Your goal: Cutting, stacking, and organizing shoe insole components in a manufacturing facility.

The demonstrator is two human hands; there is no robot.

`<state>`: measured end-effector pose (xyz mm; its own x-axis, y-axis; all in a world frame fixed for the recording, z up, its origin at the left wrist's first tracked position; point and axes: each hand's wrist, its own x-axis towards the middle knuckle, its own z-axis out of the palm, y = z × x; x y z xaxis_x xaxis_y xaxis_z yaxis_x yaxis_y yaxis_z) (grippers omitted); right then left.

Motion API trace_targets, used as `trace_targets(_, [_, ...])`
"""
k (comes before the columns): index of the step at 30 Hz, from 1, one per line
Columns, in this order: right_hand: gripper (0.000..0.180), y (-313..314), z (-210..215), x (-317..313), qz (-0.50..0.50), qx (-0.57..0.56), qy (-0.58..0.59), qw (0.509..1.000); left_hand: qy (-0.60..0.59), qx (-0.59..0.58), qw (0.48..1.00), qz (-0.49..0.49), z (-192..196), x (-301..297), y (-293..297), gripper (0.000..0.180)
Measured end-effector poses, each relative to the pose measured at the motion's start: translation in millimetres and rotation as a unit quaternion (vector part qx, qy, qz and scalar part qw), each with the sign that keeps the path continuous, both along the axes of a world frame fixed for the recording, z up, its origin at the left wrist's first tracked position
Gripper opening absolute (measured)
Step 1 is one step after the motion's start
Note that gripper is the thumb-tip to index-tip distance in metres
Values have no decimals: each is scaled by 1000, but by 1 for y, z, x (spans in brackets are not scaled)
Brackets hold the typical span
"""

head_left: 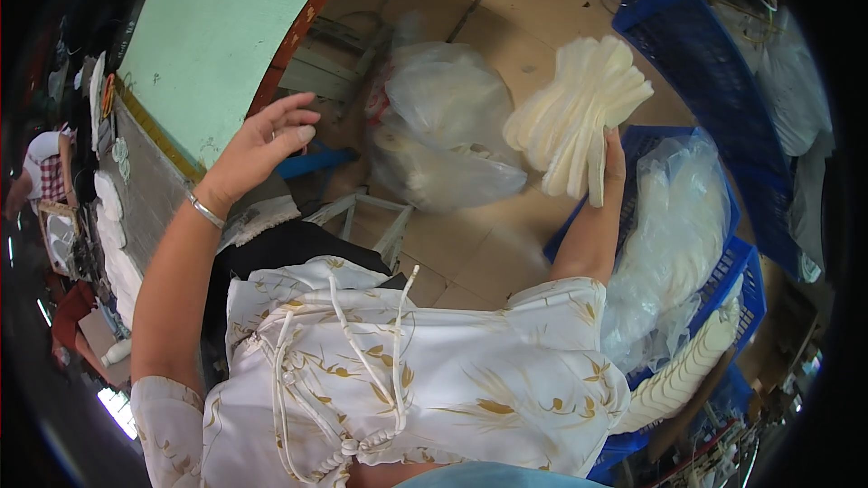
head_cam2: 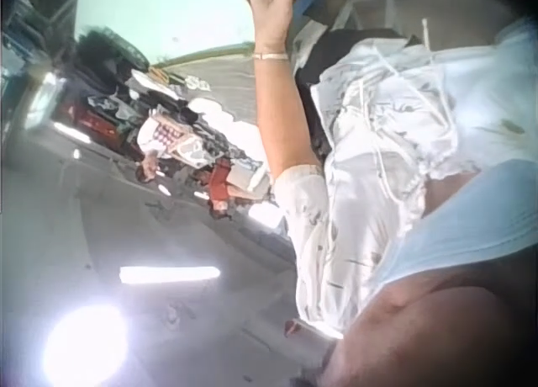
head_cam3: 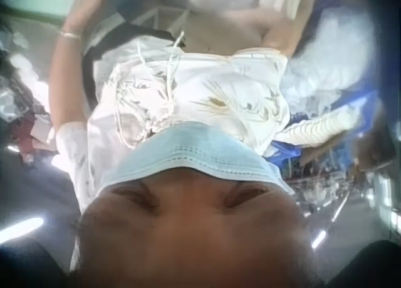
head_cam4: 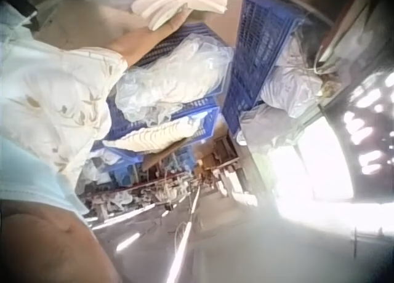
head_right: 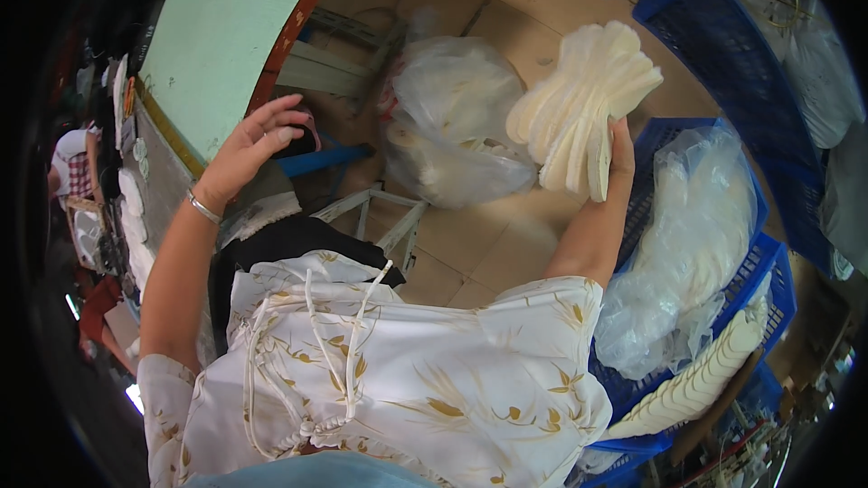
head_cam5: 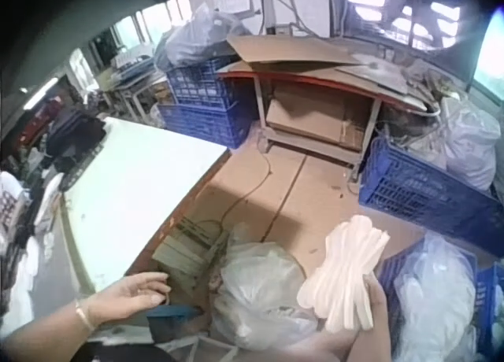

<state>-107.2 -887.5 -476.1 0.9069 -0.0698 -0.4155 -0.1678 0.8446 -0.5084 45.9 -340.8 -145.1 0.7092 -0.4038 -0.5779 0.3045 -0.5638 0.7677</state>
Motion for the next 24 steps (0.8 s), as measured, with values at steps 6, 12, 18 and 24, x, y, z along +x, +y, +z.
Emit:
trace_targets(6, [71,86,-71,-54,20,65,75,995,13,35,999,0,-5,-21,10,59])
trace_targets(12, [70,253,-101,-95,38,122,154,980,20,67,997,14,0,-30,9,61])
trace_targets(18, [68,307,-142,-103,46,157,249,955,43,72,996,4,-10,-38,16,62])
trace_targets(24, [69,277,-138,-29,194,-145,303,922,46,79,995,33,-15,-48,35,63])
